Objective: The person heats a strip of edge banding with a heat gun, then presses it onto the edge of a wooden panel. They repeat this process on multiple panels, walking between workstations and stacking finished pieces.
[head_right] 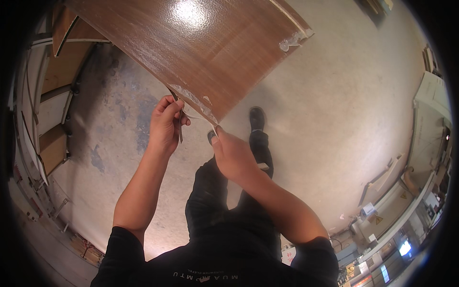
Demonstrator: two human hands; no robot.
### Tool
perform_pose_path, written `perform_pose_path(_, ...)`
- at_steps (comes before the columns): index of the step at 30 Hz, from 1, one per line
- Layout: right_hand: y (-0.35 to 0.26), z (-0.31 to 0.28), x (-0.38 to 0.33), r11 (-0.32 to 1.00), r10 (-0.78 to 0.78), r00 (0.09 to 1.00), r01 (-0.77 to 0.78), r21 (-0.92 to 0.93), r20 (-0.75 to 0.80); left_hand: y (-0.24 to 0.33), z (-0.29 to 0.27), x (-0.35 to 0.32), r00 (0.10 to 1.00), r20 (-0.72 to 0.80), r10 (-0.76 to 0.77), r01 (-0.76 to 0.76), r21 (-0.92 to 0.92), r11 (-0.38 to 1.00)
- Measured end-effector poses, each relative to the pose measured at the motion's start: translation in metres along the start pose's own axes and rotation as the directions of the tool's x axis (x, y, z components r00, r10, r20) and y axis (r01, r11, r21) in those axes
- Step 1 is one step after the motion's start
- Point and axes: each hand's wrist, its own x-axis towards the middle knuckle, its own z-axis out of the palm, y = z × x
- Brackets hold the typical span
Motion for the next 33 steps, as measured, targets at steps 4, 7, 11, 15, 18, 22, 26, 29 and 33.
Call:
perform_pose_path(4,0.004,0.002,0.001,0.997,-0.038,0.999,0.036,-0.065,-0.023,0.0,-0.002,0.0,1.0,0.022,-0.012,0.012,-0.033,0.999)
perform_pose_path(7,0.009,0.004,0.0,0.967,-0.153,0.986,0.135,-0.215,-0.069,0.002,-0.006,0.001,0.999,0.036,-0.023,0.023,0.001,1.0)
perform_pose_path(11,0.014,0.007,0.002,0.936,-0.195,0.979,0.167,-0.309,-0.062,0.005,-0.011,0.003,0.999,0.03,-0.038,0.038,-0.001,0.999)
perform_pose_path(15,0.014,0.011,0.004,0.929,-0.19,0.976,0.144,-0.342,-0.107,0.008,-0.012,0.003,0.999,0.022,-0.039,0.038,0.038,0.999)
perform_pose_path(18,0.013,0.012,0.005,0.941,-0.158,0.978,0.107,-0.321,-0.139,0.011,-0.01,0.002,0.999,-0.002,-0.049,0.049,0.071,0.996)
perform_pose_path(22,0.012,0.014,0.007,0.955,-0.147,0.98,0.106,-0.275,-0.131,0.014,-0.008,0.002,0.998,-0.012,-0.057,0.058,0.077,0.995)
perform_pose_path(26,0.012,0.019,0.007,0.992,-0.072,0.99,0.057,-0.115,-0.124,0.015,-0.009,0.001,0.998,0.003,-0.055,0.055,0.081,0.995)
perform_pose_path(29,0.012,0.023,0.0,1.0,-0.014,0.994,0.011,-0.022,-0.113,0.015,-0.009,0.001,0.999,0.012,-0.043,0.042,0.078,0.996)
perform_pose_path(33,0.018,0.028,-0.011,1.0,0.001,0.994,-0.001,-0.005,-0.107,0.015,-0.009,0.0,0.999,0.018,-0.043,0.041,0.077,0.996)
